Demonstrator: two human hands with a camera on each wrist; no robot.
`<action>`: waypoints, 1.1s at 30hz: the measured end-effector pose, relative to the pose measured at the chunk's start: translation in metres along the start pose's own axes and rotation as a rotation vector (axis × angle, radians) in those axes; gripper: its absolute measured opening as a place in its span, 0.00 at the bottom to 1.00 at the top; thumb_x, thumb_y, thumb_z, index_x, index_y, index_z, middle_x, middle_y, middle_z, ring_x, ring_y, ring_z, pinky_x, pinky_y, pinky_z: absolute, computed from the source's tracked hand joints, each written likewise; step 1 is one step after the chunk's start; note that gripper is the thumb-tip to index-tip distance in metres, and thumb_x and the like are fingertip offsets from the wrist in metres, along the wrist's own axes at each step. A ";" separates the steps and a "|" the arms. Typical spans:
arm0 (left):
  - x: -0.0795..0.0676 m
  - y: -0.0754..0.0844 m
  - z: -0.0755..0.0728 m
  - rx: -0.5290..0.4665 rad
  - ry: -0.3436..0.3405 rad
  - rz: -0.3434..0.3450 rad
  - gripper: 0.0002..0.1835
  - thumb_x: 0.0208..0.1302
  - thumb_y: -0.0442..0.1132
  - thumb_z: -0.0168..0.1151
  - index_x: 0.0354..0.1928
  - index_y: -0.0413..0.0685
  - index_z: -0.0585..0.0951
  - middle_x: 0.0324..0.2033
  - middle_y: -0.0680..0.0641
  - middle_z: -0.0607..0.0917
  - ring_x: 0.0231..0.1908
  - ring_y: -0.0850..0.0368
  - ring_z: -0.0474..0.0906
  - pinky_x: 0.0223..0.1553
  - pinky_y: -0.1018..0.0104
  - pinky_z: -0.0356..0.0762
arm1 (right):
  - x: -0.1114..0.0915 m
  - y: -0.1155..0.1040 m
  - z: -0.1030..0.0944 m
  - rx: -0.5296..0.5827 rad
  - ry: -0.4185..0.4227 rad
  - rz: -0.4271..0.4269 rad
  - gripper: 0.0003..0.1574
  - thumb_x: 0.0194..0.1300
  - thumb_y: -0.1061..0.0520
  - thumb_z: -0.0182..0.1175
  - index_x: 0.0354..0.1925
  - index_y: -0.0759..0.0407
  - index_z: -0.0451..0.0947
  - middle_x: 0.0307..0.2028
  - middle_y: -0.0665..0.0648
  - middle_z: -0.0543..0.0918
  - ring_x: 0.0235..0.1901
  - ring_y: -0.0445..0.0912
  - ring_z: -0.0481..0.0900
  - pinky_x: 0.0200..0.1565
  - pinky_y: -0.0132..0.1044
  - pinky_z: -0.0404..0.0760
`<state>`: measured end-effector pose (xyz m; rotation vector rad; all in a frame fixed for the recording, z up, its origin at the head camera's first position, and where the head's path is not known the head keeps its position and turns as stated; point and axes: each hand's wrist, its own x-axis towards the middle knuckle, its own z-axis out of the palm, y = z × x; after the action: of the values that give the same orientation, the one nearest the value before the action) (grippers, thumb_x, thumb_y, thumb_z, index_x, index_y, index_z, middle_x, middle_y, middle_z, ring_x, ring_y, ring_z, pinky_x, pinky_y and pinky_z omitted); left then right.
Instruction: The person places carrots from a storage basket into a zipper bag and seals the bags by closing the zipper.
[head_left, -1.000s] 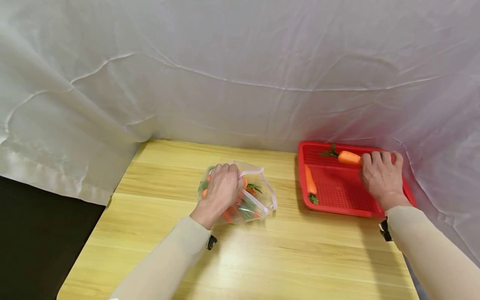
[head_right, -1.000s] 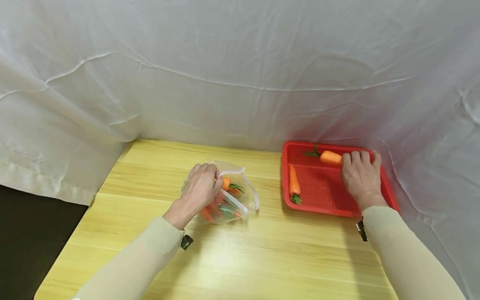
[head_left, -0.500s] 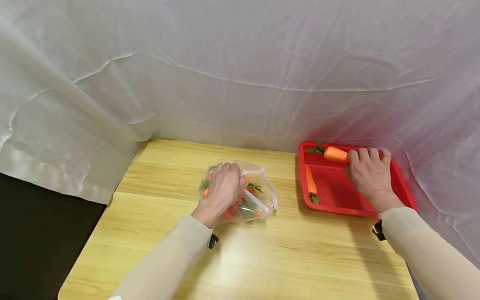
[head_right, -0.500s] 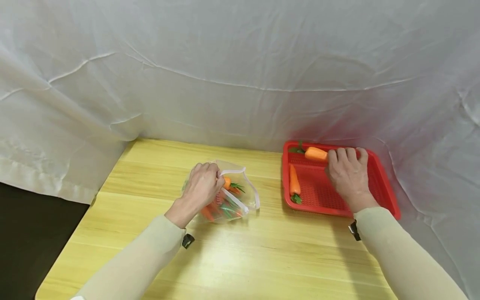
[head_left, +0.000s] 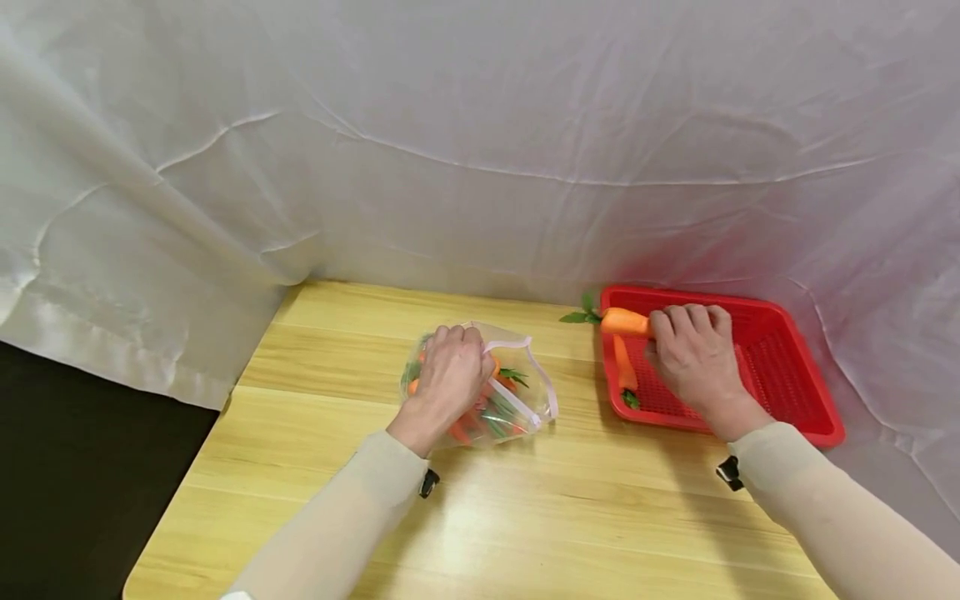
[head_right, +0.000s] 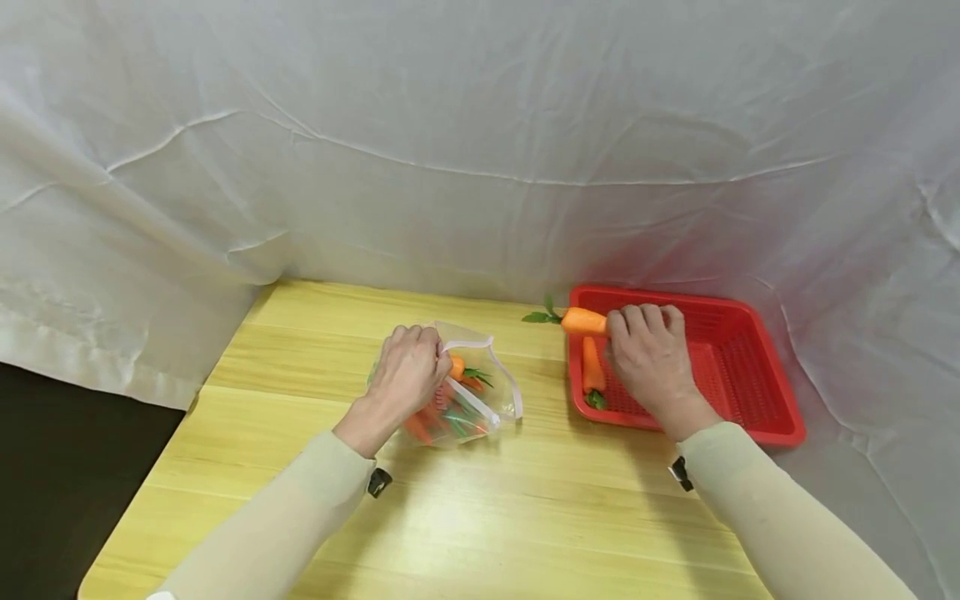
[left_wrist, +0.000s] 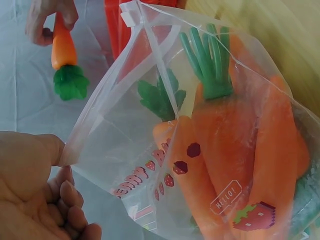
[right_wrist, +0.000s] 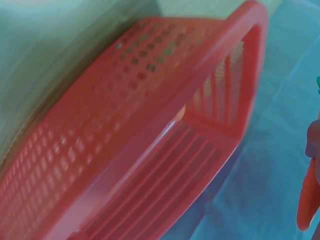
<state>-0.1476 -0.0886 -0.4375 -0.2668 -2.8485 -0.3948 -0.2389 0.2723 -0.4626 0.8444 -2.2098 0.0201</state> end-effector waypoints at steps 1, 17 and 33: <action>0.000 0.000 0.000 0.012 0.006 0.005 0.14 0.71 0.38 0.60 0.26 0.47 0.70 0.23 0.50 0.71 0.28 0.50 0.65 0.36 0.60 0.66 | 0.001 -0.004 -0.001 0.002 -0.007 -0.010 0.20 0.73 0.53 0.44 0.44 0.70 0.72 0.40 0.69 0.78 0.41 0.68 0.73 0.48 0.65 0.68; -0.001 0.001 0.005 0.141 0.148 0.071 0.15 0.68 0.39 0.62 0.26 0.48 0.69 0.22 0.50 0.68 0.28 0.50 0.63 0.34 0.61 0.63 | -0.010 -0.048 -0.010 0.098 -0.021 -0.156 0.16 0.65 0.52 0.51 0.41 0.66 0.72 0.37 0.65 0.77 0.38 0.63 0.75 0.48 0.62 0.72; -0.001 0.000 0.008 0.165 0.216 0.076 0.12 0.65 0.36 0.61 0.25 0.47 0.69 0.23 0.49 0.70 0.29 0.49 0.67 0.36 0.58 0.68 | -0.017 -0.073 -0.005 0.137 -0.104 -0.187 0.19 0.71 0.51 0.43 0.43 0.64 0.73 0.36 0.62 0.77 0.37 0.60 0.74 0.46 0.58 0.72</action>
<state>-0.1484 -0.0861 -0.4446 -0.2812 -2.6300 -0.1611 -0.1851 0.2260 -0.4875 1.1486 -2.2366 0.0380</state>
